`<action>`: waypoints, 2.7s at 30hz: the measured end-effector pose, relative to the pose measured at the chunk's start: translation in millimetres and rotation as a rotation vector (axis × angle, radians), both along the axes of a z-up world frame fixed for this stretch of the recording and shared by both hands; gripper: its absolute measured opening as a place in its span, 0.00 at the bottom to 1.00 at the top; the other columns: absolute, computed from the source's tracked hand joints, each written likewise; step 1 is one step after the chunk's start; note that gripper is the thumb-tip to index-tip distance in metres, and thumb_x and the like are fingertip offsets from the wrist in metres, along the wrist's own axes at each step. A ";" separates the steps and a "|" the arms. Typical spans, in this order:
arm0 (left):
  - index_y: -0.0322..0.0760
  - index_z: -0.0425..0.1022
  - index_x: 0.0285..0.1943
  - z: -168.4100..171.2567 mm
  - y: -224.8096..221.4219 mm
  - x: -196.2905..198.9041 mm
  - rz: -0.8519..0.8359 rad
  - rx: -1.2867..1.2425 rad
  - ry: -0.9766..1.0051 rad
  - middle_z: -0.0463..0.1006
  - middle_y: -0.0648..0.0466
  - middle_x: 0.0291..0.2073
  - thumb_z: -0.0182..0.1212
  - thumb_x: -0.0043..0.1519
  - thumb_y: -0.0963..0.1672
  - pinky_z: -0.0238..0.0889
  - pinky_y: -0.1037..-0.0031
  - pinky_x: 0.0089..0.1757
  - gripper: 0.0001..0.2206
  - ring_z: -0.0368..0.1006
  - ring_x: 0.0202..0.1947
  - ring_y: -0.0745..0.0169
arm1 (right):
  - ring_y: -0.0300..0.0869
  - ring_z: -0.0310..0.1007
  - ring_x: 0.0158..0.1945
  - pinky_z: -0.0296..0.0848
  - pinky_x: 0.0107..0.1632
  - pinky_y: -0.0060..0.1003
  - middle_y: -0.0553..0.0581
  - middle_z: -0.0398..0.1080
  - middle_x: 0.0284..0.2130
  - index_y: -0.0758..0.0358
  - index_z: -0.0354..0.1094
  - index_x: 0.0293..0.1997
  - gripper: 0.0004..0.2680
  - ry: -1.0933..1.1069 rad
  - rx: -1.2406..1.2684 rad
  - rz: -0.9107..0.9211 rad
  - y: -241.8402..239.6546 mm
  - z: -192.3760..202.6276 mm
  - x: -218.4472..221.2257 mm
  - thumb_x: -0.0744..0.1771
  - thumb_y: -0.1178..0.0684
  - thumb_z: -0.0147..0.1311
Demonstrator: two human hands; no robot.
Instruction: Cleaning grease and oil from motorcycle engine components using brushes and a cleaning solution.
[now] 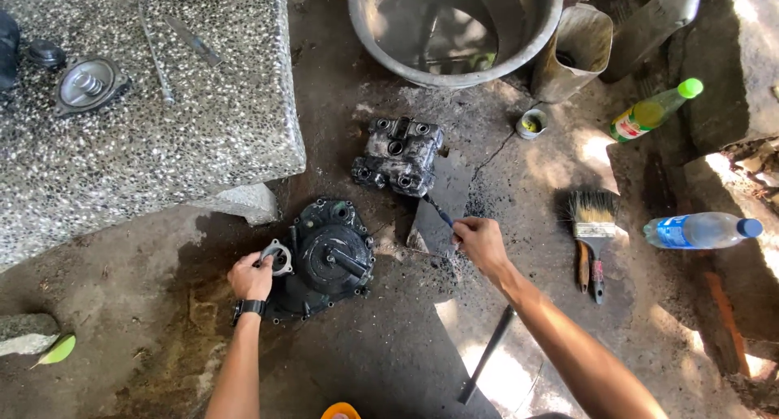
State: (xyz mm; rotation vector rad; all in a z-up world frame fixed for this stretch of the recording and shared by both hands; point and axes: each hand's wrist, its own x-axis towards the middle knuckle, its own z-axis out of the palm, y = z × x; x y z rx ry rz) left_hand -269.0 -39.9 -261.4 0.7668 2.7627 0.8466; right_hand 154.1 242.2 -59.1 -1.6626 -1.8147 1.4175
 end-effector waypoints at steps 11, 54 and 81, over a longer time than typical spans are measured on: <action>0.42 0.84 0.47 19.0 0.9 4.4 -0.013 0.002 -0.030 0.82 0.46 0.44 0.70 0.56 0.50 0.65 0.54 0.51 0.14 0.74 0.46 0.40 | 0.33 0.57 0.17 0.53 0.17 0.29 0.52 0.69 0.22 0.70 0.75 0.46 0.08 0.238 -0.340 -0.236 13.7 -42.3 -59.2 0.67 0.56 0.55; 0.32 0.83 0.38 230.8 203.5 151.2 -0.632 0.316 0.217 0.81 0.43 0.32 0.67 0.55 0.41 0.72 0.59 0.36 0.06 0.78 0.32 0.44 | 0.31 0.57 0.21 0.52 0.22 0.26 0.51 0.72 0.25 0.71 0.75 0.51 0.11 0.303 -0.386 -0.241 -73.2 33.6 231.6 0.68 0.55 0.54; 0.31 0.80 0.57 236.7 221.5 184.0 -0.512 0.400 -0.507 0.79 0.44 0.63 0.53 0.64 0.53 0.70 0.57 0.62 0.24 0.78 0.62 0.47 | 0.31 0.53 0.18 0.49 0.20 0.28 0.52 0.70 0.25 0.72 0.72 0.54 0.12 0.448 -0.465 -0.347 -96.9 -12.6 194.5 0.68 0.55 0.51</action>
